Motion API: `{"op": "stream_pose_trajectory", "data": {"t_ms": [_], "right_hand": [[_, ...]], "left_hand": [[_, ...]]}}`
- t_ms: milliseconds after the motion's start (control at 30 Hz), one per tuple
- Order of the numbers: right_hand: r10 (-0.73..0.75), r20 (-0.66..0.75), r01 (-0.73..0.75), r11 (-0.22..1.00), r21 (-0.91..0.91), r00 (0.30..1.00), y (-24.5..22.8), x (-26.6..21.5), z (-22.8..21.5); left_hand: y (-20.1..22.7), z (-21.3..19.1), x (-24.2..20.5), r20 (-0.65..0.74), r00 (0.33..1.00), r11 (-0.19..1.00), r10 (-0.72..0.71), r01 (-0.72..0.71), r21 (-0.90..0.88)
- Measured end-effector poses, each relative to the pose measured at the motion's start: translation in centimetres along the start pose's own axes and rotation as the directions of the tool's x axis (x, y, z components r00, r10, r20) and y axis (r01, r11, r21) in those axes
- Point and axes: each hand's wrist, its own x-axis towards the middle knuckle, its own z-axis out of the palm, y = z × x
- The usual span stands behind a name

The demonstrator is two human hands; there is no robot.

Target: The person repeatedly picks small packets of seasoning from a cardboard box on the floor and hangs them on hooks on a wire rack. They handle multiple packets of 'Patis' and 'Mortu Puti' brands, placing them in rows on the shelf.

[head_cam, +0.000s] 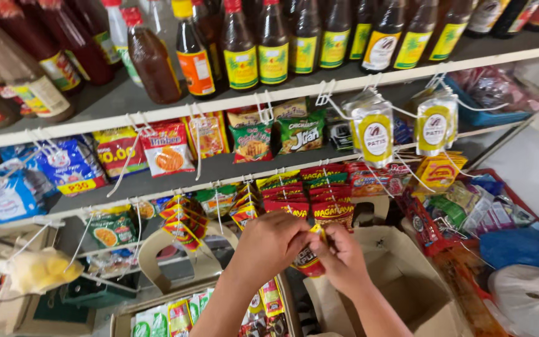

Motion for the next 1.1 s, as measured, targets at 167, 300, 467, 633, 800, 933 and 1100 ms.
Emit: {"op": "stream_pose_trajectory", "data": {"t_ms": [167, 300, 467, 633, 800, 933, 1100], "right_hand": [[-0.122, -0.189, 0.107, 0.990, -0.089, 0.974, -2.8, 2.8, -3.4], [-0.211, -0.266, 0.216, 0.976, -0.012, 0.941, -6.3, 5.4, -5.0], [-0.157, -0.296, 0.190, 0.978, 0.086, 0.942, -8.6, 6.9, -6.7], [-0.149, -0.299, 0.202, 0.967, 0.156, 0.943, -7.6, 6.3, -6.9], [-0.093, -0.308, 0.166, 0.961, 0.220, 0.947, -6.3, 5.3, -7.1], [-0.055, -0.309, 0.139, 0.956, 0.257, 0.949, -5.5, 4.8, -7.2], [-0.090, -0.297, 0.161, 0.961, 0.224, 0.951, -5.1, 5.0, -6.4]], "left_hand": [[1.0, 1.2, 4.2, -0.028, 0.993, 0.955, -0.111, 0.099, -0.281], [-0.4, 2.7, 8.4, -0.074, 0.938, 0.795, -0.339, 0.243, -0.556], [-3.9, 5.4, 15.7, -0.243, 0.970, 0.996, 0.026, -0.003, 0.094], [-8.9, 8.9, 20.8, -0.217, 0.955, 0.836, 0.203, -0.053, 0.546], [-12.3, 10.2, 21.4, -0.153, 0.968, 0.758, 0.201, -0.055, 0.650], [-12.7, 10.4, 20.9, -0.190, 0.954, 0.725, 0.232, -0.039, 0.687], [-11.3, 10.0, 18.8, -0.223, 0.918, 0.580, 0.329, -0.010, 0.814]]}}
